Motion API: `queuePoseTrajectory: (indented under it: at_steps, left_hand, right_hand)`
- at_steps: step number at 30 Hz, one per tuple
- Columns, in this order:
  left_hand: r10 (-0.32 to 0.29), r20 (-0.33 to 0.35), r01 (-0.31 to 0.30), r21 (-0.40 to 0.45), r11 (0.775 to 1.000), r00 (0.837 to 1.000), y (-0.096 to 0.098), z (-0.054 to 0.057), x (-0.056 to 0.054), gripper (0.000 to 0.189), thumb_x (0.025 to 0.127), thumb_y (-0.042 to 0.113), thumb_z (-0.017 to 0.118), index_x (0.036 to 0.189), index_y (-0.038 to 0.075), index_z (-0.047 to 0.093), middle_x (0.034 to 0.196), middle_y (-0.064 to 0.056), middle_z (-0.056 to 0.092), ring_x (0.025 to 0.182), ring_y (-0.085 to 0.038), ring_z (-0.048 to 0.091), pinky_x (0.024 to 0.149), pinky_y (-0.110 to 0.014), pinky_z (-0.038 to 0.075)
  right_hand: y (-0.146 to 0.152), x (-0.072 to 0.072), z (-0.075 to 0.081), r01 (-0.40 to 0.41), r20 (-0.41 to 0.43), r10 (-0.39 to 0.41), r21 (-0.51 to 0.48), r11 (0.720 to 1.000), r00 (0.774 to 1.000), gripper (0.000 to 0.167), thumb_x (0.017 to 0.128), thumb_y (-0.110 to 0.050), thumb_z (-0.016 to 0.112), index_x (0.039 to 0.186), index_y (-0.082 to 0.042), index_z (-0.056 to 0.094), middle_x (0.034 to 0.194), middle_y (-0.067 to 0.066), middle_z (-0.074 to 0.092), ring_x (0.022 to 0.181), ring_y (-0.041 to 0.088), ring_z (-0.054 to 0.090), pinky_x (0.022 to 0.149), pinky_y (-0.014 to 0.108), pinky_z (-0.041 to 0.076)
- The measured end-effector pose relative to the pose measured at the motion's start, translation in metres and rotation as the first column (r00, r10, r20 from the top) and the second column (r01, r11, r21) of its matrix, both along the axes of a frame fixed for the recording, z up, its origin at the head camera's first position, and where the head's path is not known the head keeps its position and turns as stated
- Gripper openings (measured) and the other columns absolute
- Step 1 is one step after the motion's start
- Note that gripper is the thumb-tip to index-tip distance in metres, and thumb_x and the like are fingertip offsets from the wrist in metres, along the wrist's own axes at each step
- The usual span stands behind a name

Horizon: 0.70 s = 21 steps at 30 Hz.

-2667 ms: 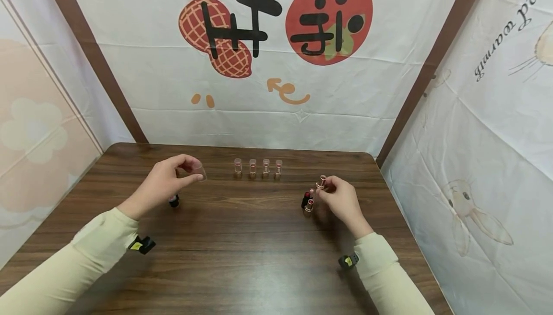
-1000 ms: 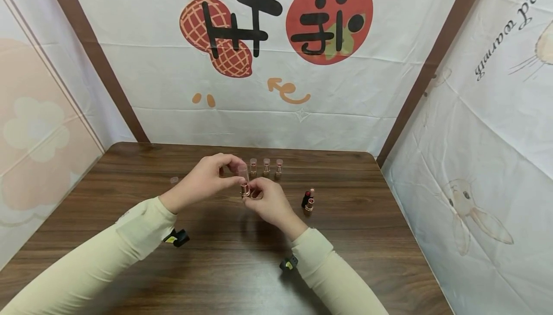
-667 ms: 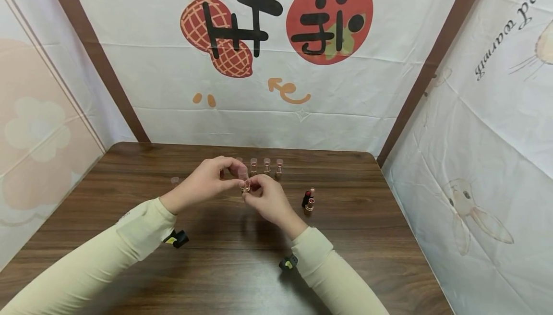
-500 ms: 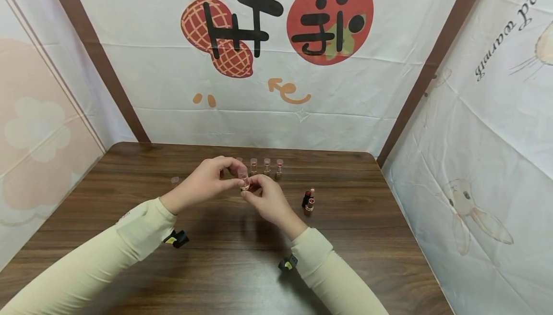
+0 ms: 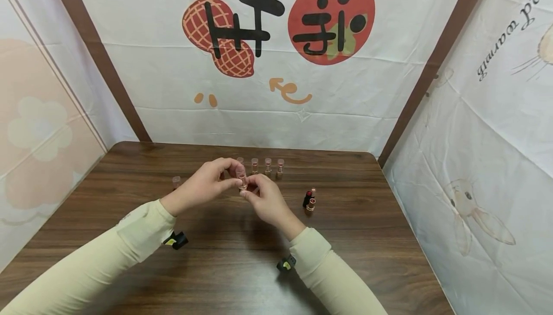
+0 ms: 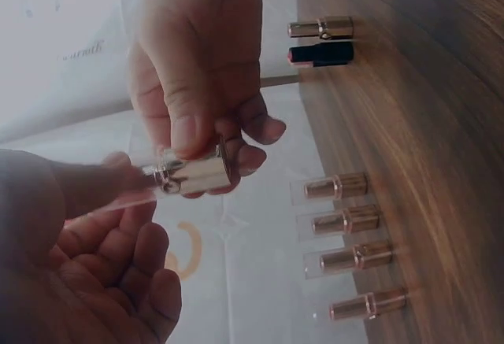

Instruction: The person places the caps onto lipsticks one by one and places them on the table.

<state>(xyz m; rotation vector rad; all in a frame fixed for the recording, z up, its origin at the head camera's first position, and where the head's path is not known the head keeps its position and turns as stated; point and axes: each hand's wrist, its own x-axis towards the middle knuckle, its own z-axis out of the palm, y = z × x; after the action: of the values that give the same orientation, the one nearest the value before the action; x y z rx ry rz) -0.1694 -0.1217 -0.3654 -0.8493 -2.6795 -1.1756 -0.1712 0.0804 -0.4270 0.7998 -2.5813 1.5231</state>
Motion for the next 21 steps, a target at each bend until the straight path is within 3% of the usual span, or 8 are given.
queuePoseTrajectory:
  at_steps: [8,15,21]
  left_hand:
    - [0.007,-0.033,-0.008,-0.037,0.999,0.999,0.001,-0.009,0.004,0.014,0.095,0.017,0.075,0.106,0.015,0.068,0.099,0.005,0.065,0.099,-0.016,0.059,0.086,-0.038,0.048]
    - [0.033,0.014,-0.033,-0.018,0.999,0.999,-0.003,-0.016,0.003,0.016,0.092,0.019,0.079,0.106,0.019,0.072,0.097,0.006,0.066,0.096,-0.017,0.060,0.080,-0.037,0.050]
    - [0.049,-0.008,-0.049,-0.050,0.998,0.999,-0.005,-0.019,0.002,0.022,0.089,0.020,0.082,0.110,0.018,0.073,0.102,0.004,0.067,0.100,-0.018,0.059,0.086,-0.040,0.048]
  right_hand:
    - [0.000,-0.002,-0.004,-0.027,-0.051,0.030,0.055,0.998,0.998,0.019,0.096,-0.016,0.074,0.114,-0.011,0.067,0.106,0.001,0.064,0.095,0.014,0.061,0.081,0.030,0.054]
    - [0.001,-0.006,0.000,0.026,-0.180,0.021,0.251,0.968,0.984,0.021,0.094,-0.025,0.077,0.112,-0.016,0.070,0.107,-0.003,0.066,0.105,0.018,0.060,0.091,0.036,0.051]
    - [-0.001,-0.008,0.001,0.014,-0.152,0.031,0.290,0.957,0.988,0.019,0.093,-0.025,0.077,0.107,-0.014,0.071,0.106,0.000,0.067,0.104,0.021,0.061,0.090,0.037,0.051]
